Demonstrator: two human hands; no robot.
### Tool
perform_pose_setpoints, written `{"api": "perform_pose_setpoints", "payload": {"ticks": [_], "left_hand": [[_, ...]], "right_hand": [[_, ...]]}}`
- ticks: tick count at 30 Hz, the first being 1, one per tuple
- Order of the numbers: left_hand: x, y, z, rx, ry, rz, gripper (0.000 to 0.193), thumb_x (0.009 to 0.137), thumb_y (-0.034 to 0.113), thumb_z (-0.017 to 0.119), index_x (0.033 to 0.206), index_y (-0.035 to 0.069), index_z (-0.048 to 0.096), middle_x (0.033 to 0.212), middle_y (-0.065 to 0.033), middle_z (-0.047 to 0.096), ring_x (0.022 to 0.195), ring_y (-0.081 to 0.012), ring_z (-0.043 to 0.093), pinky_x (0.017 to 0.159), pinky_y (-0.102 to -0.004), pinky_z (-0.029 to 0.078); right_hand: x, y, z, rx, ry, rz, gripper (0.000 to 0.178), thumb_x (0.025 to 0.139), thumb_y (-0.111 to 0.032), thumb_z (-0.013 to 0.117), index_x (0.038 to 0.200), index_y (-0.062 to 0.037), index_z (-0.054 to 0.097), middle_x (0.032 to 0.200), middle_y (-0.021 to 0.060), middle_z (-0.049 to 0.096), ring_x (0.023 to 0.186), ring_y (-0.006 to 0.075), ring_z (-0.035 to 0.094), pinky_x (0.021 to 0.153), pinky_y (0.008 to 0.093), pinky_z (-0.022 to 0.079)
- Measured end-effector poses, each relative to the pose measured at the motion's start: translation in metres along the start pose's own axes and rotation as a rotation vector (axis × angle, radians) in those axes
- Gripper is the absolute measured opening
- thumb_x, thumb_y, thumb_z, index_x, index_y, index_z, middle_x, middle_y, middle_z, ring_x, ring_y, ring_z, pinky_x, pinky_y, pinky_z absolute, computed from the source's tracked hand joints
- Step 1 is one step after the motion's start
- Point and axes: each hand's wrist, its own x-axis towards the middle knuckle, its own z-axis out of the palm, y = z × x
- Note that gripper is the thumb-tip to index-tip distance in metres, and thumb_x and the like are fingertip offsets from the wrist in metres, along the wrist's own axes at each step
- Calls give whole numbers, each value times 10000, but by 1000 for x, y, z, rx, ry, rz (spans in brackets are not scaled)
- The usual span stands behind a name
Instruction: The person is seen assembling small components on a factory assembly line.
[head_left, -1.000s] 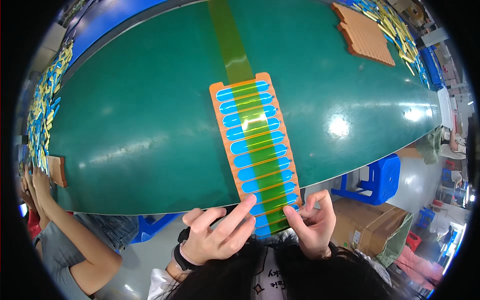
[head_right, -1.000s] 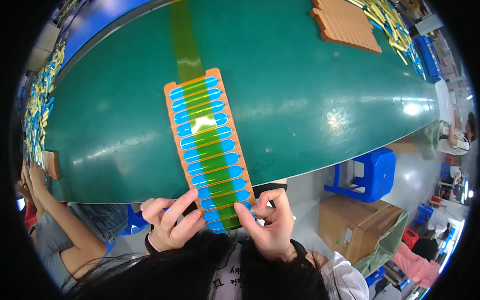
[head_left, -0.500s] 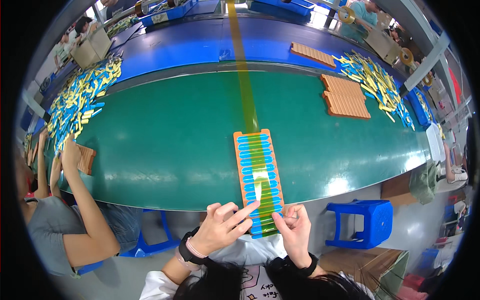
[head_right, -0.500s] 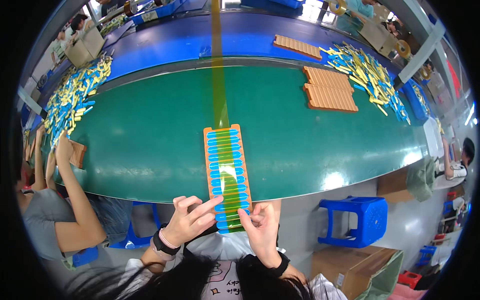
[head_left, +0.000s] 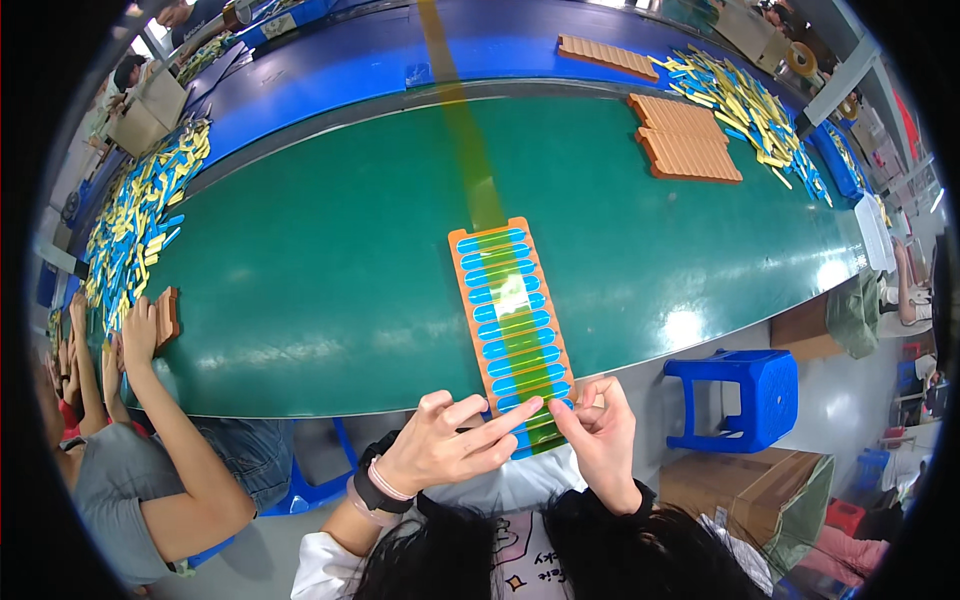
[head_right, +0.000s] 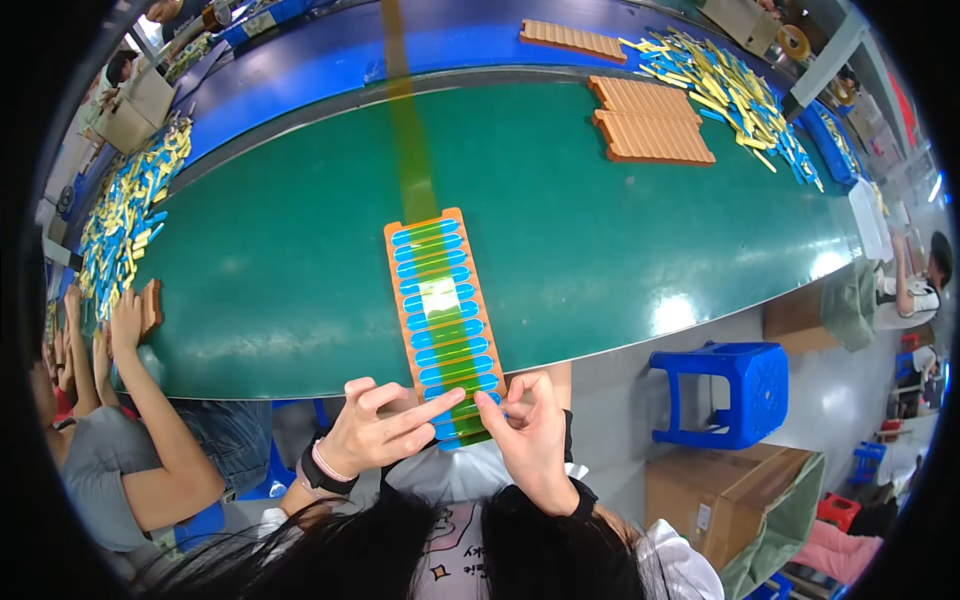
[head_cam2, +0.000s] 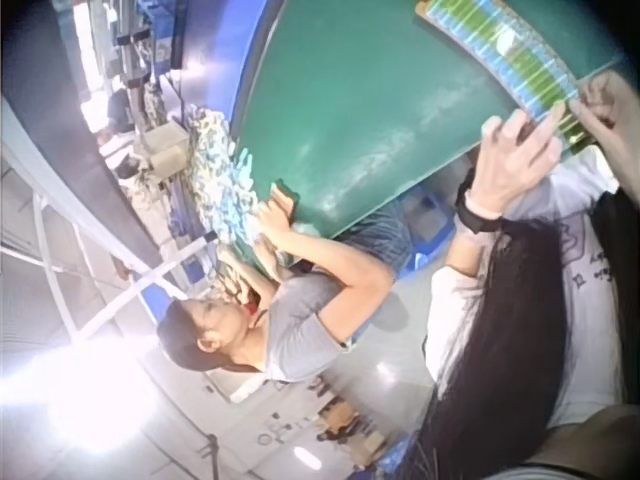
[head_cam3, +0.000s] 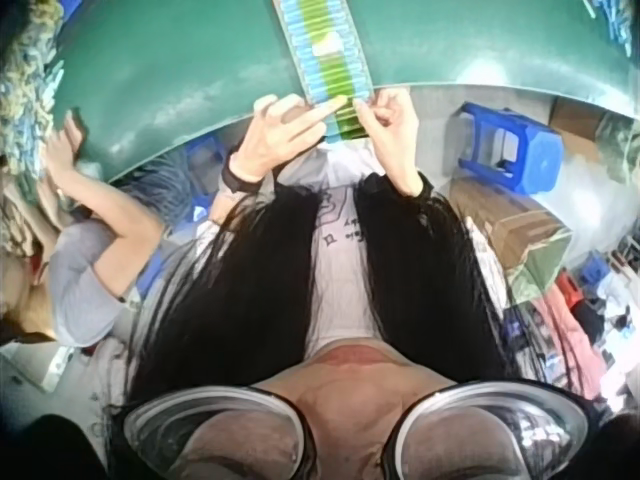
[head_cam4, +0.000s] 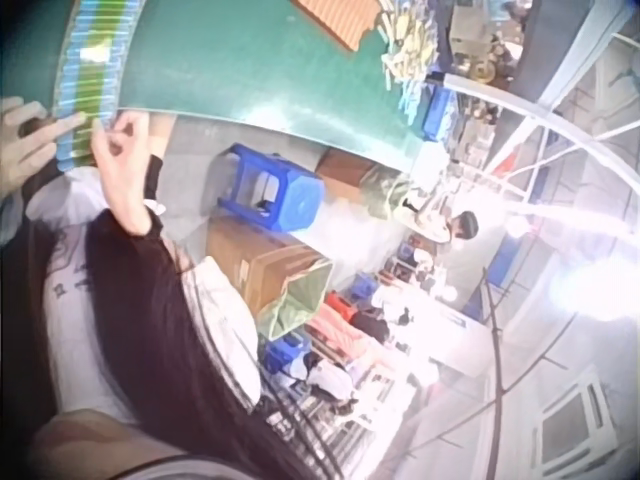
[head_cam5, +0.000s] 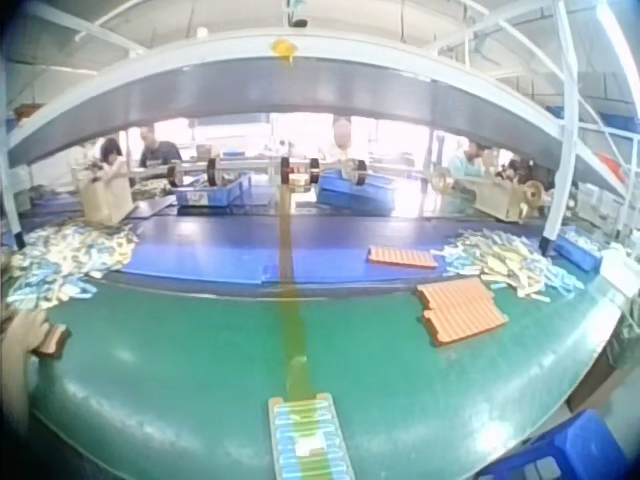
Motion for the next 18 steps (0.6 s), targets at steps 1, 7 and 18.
{"api": "perform_pose_setpoints", "payload": {"ticks": [1, 7, 18], "left_hand": [[0, 0, 0, 2, 2, 7, 157, 719, 152, 593, 762, 202, 451, 1180, 100, 506, 901, -143, 398, 692, -272, 299], [-1, -2, 1, -24, -12, 6, 148, 726, 150, 591, 756, 206, 458, 1187, 107, 500, 912, -142, 392, 688, -269, 301], [0, 2, 1, -241, -74, -198, 90, 759, 126, 581, 790, 113, 498, 1139, 75, 551, 836, -160, 396, 680, -273, 316]], "right_hand": [[-1, 0, 1, 0, 3, 6, 255, 800, 23, 554, 825, -59, 314, 719, 83, 584, 618, 37, 528, 492, 153, 388], [-1, 0, 2, 48, 7, 18, 253, 803, 24, 549, 824, -60, 311, 714, 86, 587, 609, 32, 522, 483, 152, 381], [5, -25, -19, -522, 26, -21, 142, 839, -71, 534, 865, 8, 419, 686, 103, 603, 633, 108, 593, 524, 216, 443]]}}
